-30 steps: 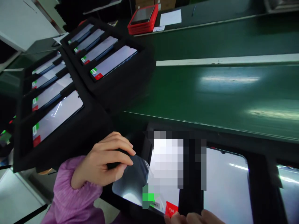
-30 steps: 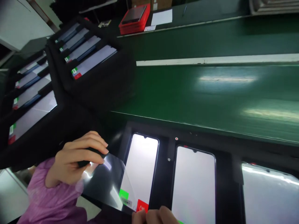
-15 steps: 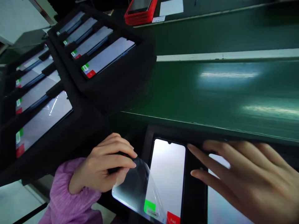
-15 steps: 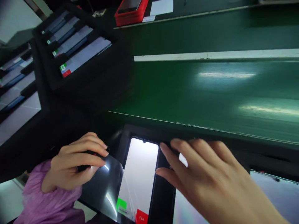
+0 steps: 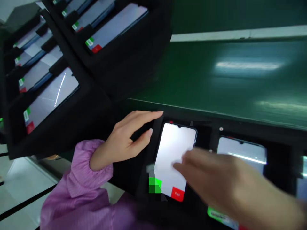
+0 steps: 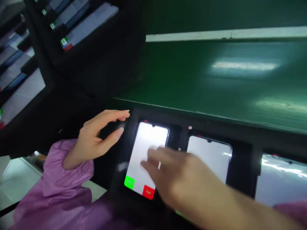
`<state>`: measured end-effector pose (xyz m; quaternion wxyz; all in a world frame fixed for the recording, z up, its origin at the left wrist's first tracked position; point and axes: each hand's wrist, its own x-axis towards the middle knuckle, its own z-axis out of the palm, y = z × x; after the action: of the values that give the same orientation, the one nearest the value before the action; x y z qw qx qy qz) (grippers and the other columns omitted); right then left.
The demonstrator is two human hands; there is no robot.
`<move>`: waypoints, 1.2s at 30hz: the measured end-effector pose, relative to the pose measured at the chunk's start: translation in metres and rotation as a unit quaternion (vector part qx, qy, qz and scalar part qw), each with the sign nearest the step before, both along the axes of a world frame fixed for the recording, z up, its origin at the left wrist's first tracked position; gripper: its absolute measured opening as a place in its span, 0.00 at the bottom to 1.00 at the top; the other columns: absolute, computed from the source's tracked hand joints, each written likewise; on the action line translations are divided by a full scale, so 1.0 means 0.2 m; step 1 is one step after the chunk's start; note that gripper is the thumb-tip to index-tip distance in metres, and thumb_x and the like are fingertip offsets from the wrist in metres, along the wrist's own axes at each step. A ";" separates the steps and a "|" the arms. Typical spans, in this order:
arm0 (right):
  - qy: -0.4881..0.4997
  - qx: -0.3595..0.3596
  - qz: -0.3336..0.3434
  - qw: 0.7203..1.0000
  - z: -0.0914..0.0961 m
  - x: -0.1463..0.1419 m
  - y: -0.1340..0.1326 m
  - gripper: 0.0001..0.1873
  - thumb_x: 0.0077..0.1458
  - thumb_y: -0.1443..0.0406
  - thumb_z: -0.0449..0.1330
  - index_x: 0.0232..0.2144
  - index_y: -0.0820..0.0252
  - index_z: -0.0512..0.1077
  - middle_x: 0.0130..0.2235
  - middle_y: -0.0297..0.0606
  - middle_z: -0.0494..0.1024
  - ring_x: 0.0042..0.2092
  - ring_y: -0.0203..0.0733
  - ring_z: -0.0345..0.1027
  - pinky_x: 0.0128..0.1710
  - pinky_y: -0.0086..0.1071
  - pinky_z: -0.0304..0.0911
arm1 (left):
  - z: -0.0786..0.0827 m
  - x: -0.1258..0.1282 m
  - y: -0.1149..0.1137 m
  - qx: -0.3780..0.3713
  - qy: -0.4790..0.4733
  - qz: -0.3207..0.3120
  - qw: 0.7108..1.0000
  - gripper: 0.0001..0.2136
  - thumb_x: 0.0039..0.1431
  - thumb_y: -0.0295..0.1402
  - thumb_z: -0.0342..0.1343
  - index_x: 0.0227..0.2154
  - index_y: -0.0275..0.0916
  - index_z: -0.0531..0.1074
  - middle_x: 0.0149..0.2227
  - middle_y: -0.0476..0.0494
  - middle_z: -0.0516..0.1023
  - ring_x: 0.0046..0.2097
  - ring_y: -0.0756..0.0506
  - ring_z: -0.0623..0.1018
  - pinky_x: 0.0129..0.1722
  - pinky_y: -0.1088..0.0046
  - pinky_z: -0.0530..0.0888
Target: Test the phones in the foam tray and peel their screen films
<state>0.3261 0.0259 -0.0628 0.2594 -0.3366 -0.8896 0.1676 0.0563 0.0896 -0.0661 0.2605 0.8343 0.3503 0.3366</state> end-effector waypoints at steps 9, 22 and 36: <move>0.163 -0.327 -0.305 0.880 0.06 0.11 0.24 0.11 0.68 0.58 0.66 0.40 0.60 0.76 0.26 0.28 0.76 0.21 0.26 0.63 0.20 0.26 0.53 | -0.14 -0.23 -0.56 -0.133 -0.039 0.084 0.987 0.19 0.72 0.24 0.60 0.62 0.46 0.77 0.54 0.43 0.86 0.54 0.46 0.85 0.56 0.68 0.84; 0.134 -0.281 -0.340 0.887 0.11 0.02 0.09 0.12 0.68 0.58 0.66 0.45 0.63 0.77 0.32 0.26 0.79 0.25 0.21 0.62 0.27 0.29 0.54 | -0.16 -0.02 -0.59 0.037 0.135 0.029 0.990 0.40 0.59 0.71 0.59 0.65 0.49 0.76 0.72 0.30 0.65 0.70 0.23 0.65 0.71 0.26 0.61; 0.067 -0.327 -0.260 0.906 0.03 0.01 -0.02 0.12 0.72 0.55 0.62 0.49 0.56 0.75 0.41 0.34 0.84 0.23 0.29 0.65 0.23 0.30 0.59 | -0.21 -0.21 -0.67 -0.114 -0.134 0.086 0.981 0.30 0.73 0.61 0.53 0.66 0.47 0.72 0.62 0.36 0.73 0.62 0.38 0.76 0.63 0.56 0.76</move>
<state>0.3278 0.0223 -0.0564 0.2280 -0.6103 -0.6459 0.3980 0.0149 -0.0449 -0.1082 0.3687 0.7132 0.4183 0.4246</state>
